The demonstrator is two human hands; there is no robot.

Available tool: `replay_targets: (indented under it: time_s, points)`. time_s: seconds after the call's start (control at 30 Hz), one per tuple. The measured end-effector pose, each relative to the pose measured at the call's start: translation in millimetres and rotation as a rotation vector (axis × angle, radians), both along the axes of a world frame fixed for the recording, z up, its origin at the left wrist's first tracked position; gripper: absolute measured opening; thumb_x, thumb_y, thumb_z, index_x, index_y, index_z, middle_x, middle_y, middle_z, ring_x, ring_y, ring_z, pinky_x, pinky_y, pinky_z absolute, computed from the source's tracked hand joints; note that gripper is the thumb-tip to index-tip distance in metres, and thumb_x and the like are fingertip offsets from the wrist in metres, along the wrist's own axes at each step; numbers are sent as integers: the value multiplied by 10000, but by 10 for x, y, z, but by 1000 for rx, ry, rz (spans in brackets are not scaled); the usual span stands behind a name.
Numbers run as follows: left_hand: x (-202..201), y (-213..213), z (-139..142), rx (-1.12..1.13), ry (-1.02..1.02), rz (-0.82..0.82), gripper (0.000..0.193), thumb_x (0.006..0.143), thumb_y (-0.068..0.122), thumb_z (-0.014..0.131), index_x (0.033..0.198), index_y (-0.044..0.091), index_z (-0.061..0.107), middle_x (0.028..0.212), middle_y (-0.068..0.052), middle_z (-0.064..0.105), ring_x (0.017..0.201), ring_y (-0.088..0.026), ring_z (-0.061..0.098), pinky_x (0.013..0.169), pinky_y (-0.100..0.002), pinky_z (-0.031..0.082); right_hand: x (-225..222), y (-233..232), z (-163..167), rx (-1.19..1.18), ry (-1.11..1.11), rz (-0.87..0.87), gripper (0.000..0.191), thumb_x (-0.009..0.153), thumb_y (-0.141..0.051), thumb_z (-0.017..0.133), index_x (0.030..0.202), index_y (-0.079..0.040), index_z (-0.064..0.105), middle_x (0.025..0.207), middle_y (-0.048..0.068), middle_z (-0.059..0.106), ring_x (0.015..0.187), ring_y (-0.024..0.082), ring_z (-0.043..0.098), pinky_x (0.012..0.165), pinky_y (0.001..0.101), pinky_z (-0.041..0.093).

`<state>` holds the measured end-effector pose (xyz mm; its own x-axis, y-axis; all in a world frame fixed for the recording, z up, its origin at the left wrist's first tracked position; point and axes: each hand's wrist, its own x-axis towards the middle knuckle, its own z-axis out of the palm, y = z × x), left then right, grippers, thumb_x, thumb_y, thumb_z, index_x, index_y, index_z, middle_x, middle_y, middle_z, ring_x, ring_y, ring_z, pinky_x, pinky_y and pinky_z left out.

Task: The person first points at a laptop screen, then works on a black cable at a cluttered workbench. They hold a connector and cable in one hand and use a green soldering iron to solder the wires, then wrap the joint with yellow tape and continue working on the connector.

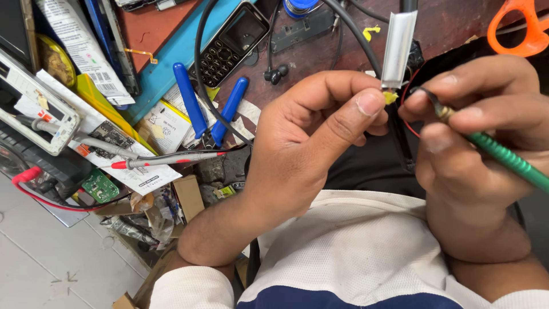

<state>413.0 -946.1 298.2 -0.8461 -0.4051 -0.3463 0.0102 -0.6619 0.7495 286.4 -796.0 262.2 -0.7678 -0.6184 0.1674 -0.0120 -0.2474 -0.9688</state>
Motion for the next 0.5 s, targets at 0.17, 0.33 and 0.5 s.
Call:
replay_targets:
  time_s: [0.17,0.33,0.5]
  points:
    - [-18,-21,-18,32,-3,-11,239,1184,203,656,1244,-28,670,1044,-42,697,966,-82,636,873,-235,521,17,19,6,43,-40,-6,184,1015,62,731,1101,-54,616,1142,89,594,973,193,712,940,299,669]
    - [-31,-49,-60,35,13,-18,228,1200,185,646,1245,-38,669,1054,-44,680,979,-84,630,889,-237,520,-42,5,-61,26,-80,9,228,977,89,722,1092,-70,606,1135,94,613,979,222,755,923,324,677]
    - [-54,-51,-77,66,45,-10,191,1193,141,631,1215,-47,650,1063,-54,673,983,-87,619,917,-243,523,-86,-27,-131,-23,-105,8,241,929,101,719,1084,-60,630,1123,120,638,941,236,760,891,330,680]
